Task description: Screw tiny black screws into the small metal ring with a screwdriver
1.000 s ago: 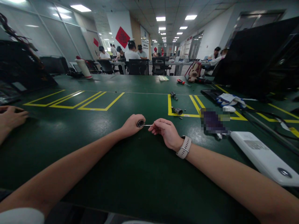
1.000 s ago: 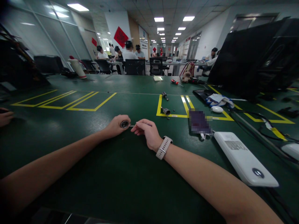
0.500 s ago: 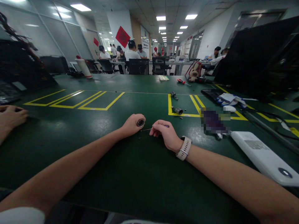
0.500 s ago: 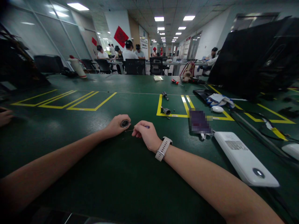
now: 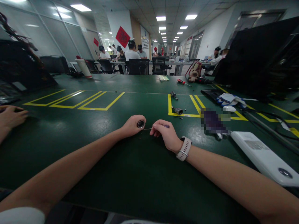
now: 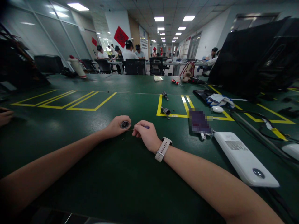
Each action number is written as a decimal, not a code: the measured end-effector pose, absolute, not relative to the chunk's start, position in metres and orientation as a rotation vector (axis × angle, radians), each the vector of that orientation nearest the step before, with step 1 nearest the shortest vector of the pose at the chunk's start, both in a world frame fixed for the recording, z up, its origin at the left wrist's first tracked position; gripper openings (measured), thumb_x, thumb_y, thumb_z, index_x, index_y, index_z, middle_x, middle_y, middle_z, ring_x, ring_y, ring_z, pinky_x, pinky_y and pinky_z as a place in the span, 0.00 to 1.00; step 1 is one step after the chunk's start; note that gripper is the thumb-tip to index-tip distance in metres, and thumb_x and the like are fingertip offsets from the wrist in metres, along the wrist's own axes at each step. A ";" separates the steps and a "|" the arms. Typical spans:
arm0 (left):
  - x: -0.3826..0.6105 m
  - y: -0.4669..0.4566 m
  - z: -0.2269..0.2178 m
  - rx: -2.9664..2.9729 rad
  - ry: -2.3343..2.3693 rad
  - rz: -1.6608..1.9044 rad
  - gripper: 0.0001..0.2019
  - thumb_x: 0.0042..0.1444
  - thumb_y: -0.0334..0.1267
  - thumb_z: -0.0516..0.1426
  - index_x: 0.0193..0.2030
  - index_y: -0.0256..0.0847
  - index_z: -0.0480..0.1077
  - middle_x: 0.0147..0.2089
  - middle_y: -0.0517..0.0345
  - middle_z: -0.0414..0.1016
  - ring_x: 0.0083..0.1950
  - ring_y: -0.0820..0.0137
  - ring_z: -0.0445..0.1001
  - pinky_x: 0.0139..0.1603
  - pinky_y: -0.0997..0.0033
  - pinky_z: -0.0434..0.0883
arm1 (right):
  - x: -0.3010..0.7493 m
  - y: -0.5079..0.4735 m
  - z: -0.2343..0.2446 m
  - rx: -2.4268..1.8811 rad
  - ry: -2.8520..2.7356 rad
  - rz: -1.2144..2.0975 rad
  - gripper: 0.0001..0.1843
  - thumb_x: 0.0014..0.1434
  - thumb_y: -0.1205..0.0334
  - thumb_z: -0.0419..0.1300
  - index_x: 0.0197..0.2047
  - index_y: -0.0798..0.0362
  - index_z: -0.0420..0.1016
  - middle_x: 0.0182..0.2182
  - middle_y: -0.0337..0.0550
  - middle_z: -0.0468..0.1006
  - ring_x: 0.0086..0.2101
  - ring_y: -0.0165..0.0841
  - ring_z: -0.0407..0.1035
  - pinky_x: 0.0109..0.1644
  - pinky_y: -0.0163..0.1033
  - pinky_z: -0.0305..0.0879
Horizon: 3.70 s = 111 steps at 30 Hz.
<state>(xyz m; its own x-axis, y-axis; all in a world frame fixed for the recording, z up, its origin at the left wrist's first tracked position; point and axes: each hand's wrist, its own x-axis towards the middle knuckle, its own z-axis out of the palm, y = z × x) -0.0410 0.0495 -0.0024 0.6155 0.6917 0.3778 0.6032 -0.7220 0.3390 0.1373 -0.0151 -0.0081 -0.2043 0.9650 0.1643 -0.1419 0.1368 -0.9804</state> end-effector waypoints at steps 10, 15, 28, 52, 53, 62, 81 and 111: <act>-0.040 0.048 -0.001 2.650 1.092 0.765 0.02 0.47 0.31 0.53 0.25 0.37 0.63 0.25 0.62 0.65 0.27 0.74 0.64 0.29 0.75 0.60 | 0.139 -0.021 -0.003 -0.809 -1.499 1.102 0.08 0.57 0.61 0.53 0.29 0.52 0.70 0.28 0.39 0.72 0.29 0.30 0.65 0.33 0.36 0.60; -0.040 0.052 -0.002 2.669 1.103 0.795 0.04 0.47 0.35 0.54 0.25 0.37 0.64 0.23 0.62 0.65 0.26 0.74 0.64 0.29 0.74 0.59 | 0.134 -0.024 -0.002 -0.856 -1.746 0.853 0.07 0.59 0.61 0.53 0.33 0.52 0.70 0.30 0.39 0.70 0.33 0.30 0.65 0.38 0.37 0.60; -0.043 0.052 -0.003 2.704 1.193 0.807 0.02 0.46 0.32 0.54 0.26 0.37 0.64 0.25 0.63 0.67 0.28 0.73 0.66 0.35 0.70 0.61 | 0.138 -0.017 -0.005 -0.930 -1.634 1.055 0.10 0.59 0.58 0.54 0.33 0.54 0.72 0.29 0.39 0.70 0.31 0.30 0.64 0.34 0.37 0.60; -0.043 0.052 -0.004 2.760 1.138 0.830 0.02 0.48 0.31 0.53 0.26 0.37 0.64 0.26 0.61 0.66 0.29 0.72 0.65 0.35 0.70 0.60 | 0.135 -0.016 -0.004 -0.865 -1.353 1.297 0.08 0.54 0.58 0.57 0.29 0.53 0.72 0.30 0.40 0.74 0.30 0.29 0.65 0.32 0.37 0.59; -0.044 0.052 -0.004 2.787 1.145 0.801 0.01 0.47 0.31 0.53 0.26 0.37 0.64 0.27 0.60 0.67 0.30 0.72 0.66 0.36 0.69 0.60 | 0.135 -0.017 -0.004 -0.876 -1.389 1.283 0.08 0.54 0.58 0.57 0.29 0.53 0.72 0.31 0.40 0.74 0.30 0.29 0.65 0.32 0.37 0.59; -0.044 0.050 -0.004 2.725 1.116 0.852 0.03 0.49 0.33 0.53 0.26 0.38 0.63 0.26 0.61 0.66 0.29 0.73 0.65 0.35 0.70 0.60 | 0.140 -0.011 -0.004 -0.786 -1.174 1.511 0.07 0.51 0.59 0.59 0.28 0.54 0.72 0.29 0.41 0.76 0.28 0.29 0.65 0.33 0.37 0.58; -0.044 0.050 -0.003 2.777 1.149 0.780 0.02 0.48 0.31 0.52 0.26 0.37 0.64 0.26 0.60 0.67 0.30 0.71 0.66 0.36 0.68 0.60 | 0.137 -0.013 -0.004 -0.795 -1.189 1.481 0.07 0.51 0.59 0.59 0.28 0.54 0.71 0.29 0.40 0.75 0.28 0.28 0.65 0.32 0.36 0.57; -0.043 0.052 -0.003 2.681 1.123 0.821 0.04 0.48 0.34 0.53 0.25 0.38 0.62 0.24 0.62 0.65 0.27 0.74 0.63 0.32 0.73 0.60 | 0.139 -0.010 -0.006 -0.728 -1.048 1.536 0.07 0.49 0.62 0.58 0.23 0.54 0.71 0.23 0.40 0.75 0.25 0.29 0.65 0.31 0.36 0.58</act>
